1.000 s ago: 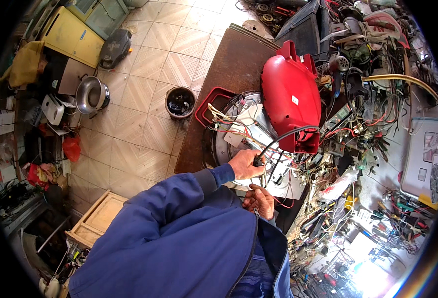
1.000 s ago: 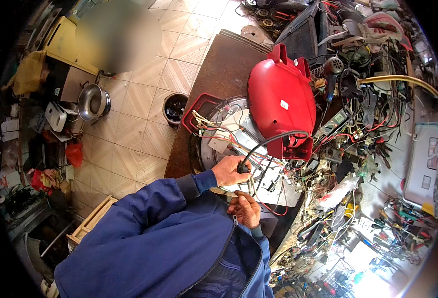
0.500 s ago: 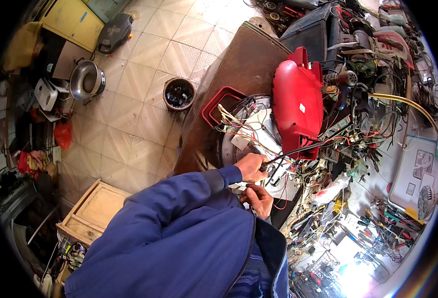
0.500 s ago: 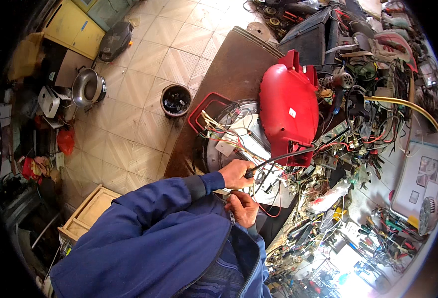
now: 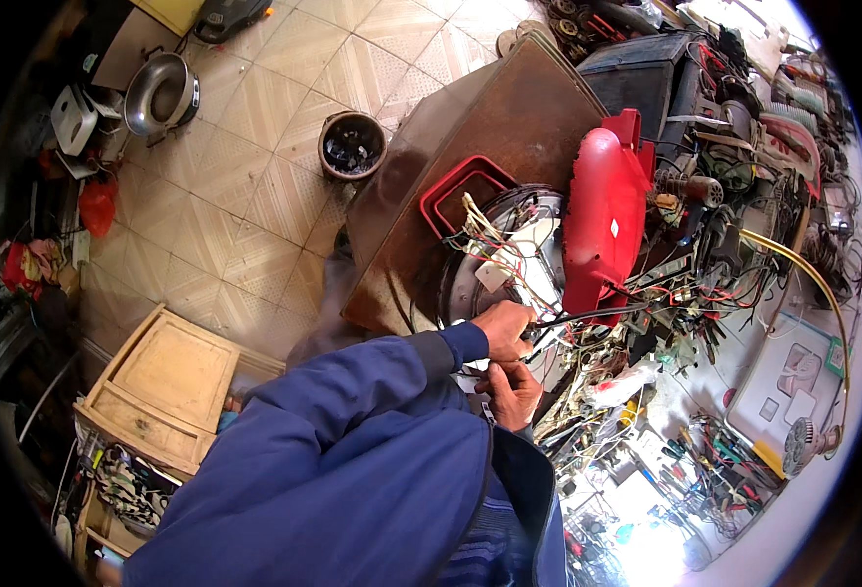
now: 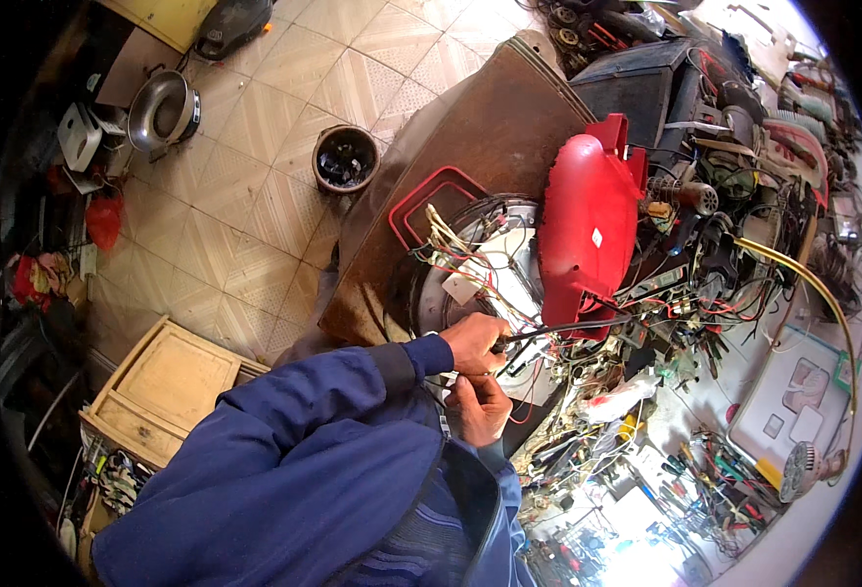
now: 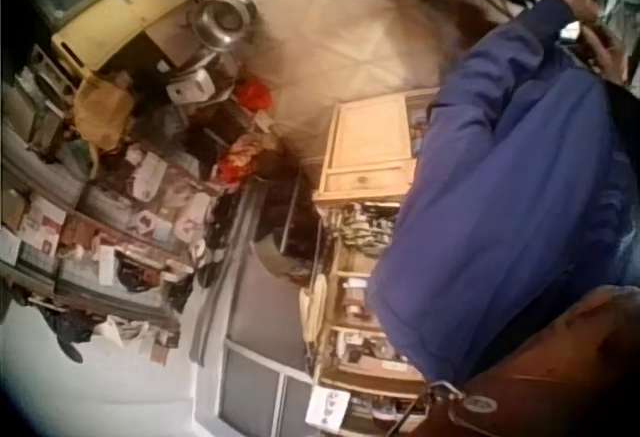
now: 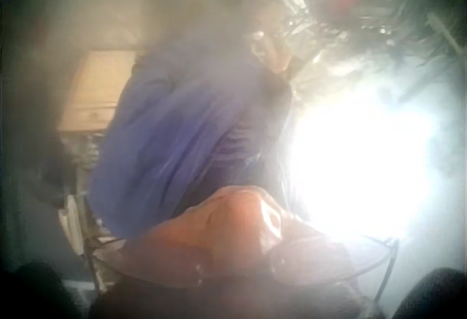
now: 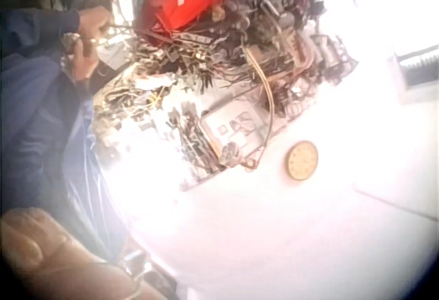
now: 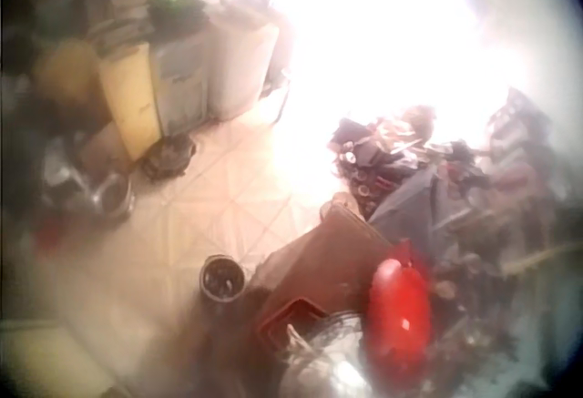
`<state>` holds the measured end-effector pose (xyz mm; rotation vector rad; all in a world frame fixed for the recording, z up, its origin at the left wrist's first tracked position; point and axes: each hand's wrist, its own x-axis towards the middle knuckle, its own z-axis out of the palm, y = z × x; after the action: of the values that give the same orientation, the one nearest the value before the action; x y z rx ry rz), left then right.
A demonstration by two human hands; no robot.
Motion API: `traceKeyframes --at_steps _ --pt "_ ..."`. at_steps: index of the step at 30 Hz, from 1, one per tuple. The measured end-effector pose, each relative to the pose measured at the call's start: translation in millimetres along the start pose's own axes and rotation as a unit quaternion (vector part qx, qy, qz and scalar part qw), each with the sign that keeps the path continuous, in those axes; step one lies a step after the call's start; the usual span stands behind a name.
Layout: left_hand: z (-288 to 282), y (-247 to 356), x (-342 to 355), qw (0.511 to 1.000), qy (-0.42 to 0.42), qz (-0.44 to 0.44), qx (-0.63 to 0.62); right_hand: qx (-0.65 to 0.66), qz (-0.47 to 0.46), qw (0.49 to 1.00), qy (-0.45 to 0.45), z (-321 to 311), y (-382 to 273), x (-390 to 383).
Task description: The person works on a red helmet-like object, manipulating wires and a black rectangular component. They connect wires to the component and place it inside the helmet. The person then picks up a red box from a cluttered shelf.
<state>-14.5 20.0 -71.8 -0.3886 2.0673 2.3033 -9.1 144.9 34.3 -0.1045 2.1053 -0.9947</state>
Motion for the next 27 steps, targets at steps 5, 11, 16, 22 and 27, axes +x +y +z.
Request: traceKeyframes --at_steps 5,11,16,22,27 --pt "-6 6 -1 1.000 -0.003 -0.024 -0.006 0.025 -0.028 0.999 -0.014 -2 11 7" --pt "0 -1 -1 1.000 0.007 0.009 -0.008 0.029 -0.029 0.999 -0.015 0 10 6" --pt "5 -9 1 0.999 0.031 0.030 0.000 0.025 -0.035 0.999 -0.005 7 5 4" --pt "4 -5 -1 1.000 0.018 0.019 0.002 0.021 -0.015 1.000 -0.011 7 19 3" --pt "1 0 -3 1.000 0.024 0.014 -0.004 0.035 -0.004 0.999 -0.014 6 25 5"
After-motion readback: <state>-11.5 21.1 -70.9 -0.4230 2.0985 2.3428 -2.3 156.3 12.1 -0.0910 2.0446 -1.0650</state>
